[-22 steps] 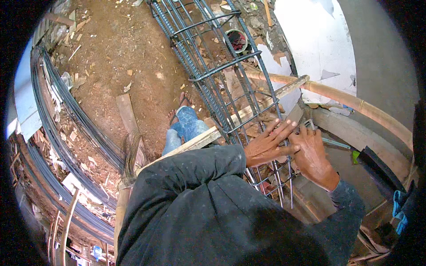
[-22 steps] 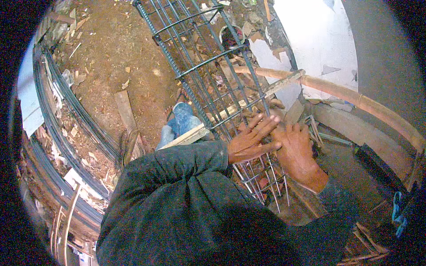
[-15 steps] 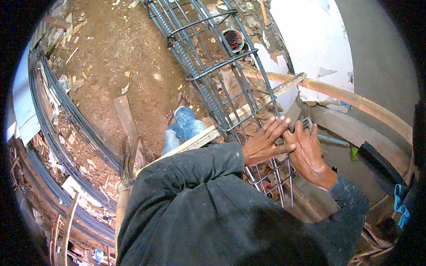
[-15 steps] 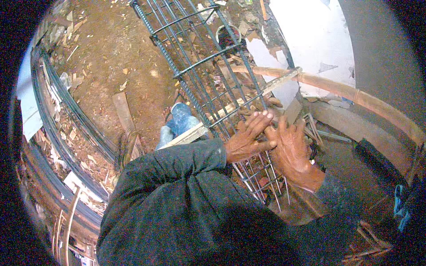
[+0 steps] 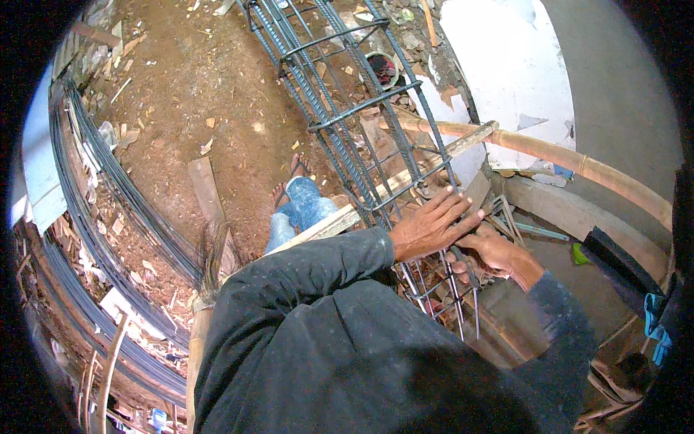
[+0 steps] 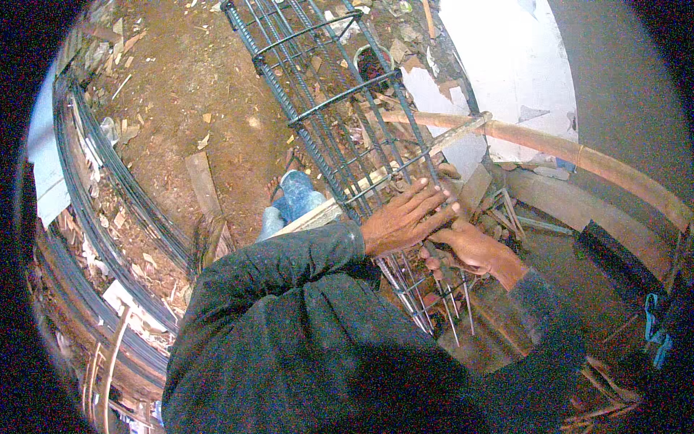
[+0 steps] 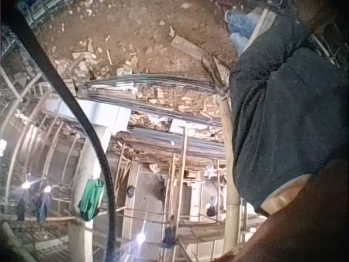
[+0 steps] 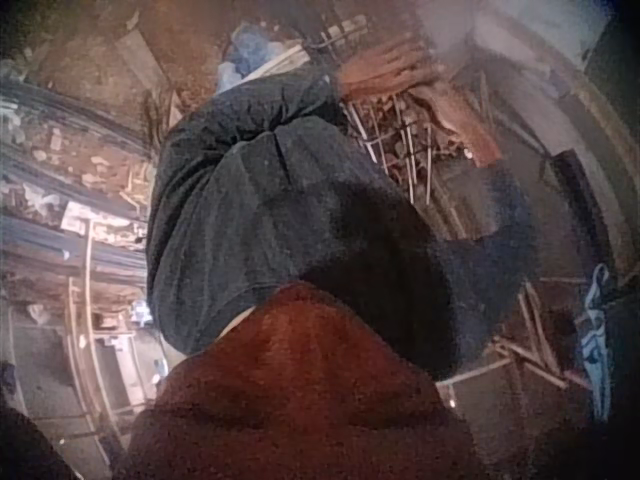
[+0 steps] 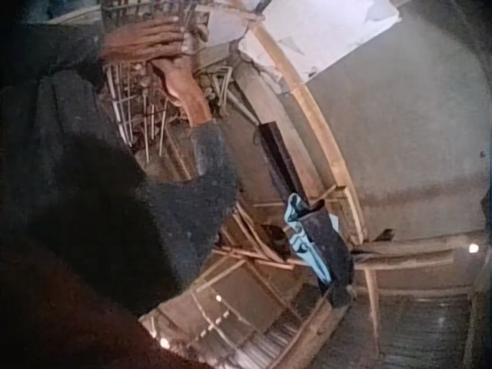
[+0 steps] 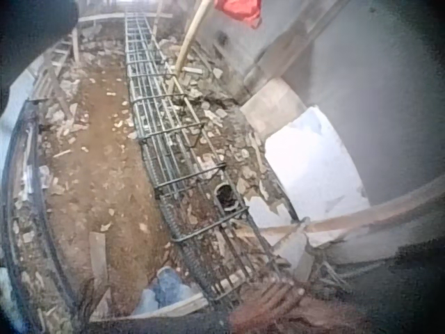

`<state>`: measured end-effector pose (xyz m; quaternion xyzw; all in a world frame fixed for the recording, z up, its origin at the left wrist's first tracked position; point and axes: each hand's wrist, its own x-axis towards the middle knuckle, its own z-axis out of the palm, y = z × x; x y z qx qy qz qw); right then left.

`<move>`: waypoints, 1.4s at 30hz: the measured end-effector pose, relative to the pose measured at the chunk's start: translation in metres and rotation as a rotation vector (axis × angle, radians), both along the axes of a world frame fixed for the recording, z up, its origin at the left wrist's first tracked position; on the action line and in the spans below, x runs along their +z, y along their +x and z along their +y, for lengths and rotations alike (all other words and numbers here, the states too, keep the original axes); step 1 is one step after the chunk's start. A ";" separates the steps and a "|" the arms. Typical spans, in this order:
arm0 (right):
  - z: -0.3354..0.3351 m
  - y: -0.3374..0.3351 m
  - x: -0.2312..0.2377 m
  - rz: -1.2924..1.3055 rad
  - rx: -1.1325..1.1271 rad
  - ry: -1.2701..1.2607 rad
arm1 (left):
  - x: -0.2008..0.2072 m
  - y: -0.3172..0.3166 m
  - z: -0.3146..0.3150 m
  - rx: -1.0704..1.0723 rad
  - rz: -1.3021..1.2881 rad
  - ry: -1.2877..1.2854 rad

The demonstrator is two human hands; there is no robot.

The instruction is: The person ties a rebar cage using wire and a hand tool. They repeatedly wrap wire around intersecting rebar bars and twist it to secure the joints, moving along the length of the cage.

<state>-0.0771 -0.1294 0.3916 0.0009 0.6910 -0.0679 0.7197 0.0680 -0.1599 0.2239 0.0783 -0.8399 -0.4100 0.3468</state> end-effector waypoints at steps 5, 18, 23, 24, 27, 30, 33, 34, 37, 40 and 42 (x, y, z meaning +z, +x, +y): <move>-0.003 0.004 0.007 0.244 0.304 -0.004 | -0.007 -0.018 -0.014 -0.159 -0.032 -0.051; 0.007 -0.006 0.038 0.905 1.965 -0.522 | 0.017 -0.056 -0.034 -0.106 -0.281 0.257; 0.034 -0.013 0.051 1.038 2.645 -0.710 | 0.020 -0.052 -0.029 -0.106 -0.224 0.263; 0.037 -0.015 0.044 0.939 2.329 -0.584 | 0.020 -0.046 -0.028 -0.231 -0.342 0.264; 0.041 -0.013 0.012 0.632 1.380 -0.246 | 0.020 -0.024 -0.017 0.010 -0.070 -0.074; 0.040 -0.010 -0.002 0.374 0.465 -0.070 | 0.023 -0.007 -0.004 -0.013 -0.079 -0.165; 0.031 -0.005 0.002 0.120 0.154 -0.038 | 0.032 0.004 -0.007 -0.107 -0.022 -0.024; 0.029 -0.003 0.004 0.122 0.247 -0.120 | 0.036 0.015 -0.014 -0.142 0.021 -0.013; 0.025 0.008 0.009 0.219 0.355 -0.442 | 0.035 0.053 -0.068 -0.295 -0.115 -0.035; 0.027 0.013 0.016 0.265 0.407 -0.380 | 0.028 0.095 -0.140 -0.287 -0.415 -0.059; 0.027 0.014 0.017 0.412 0.630 -0.657 | 0.029 0.106 -0.167 -0.303 -0.635 -0.199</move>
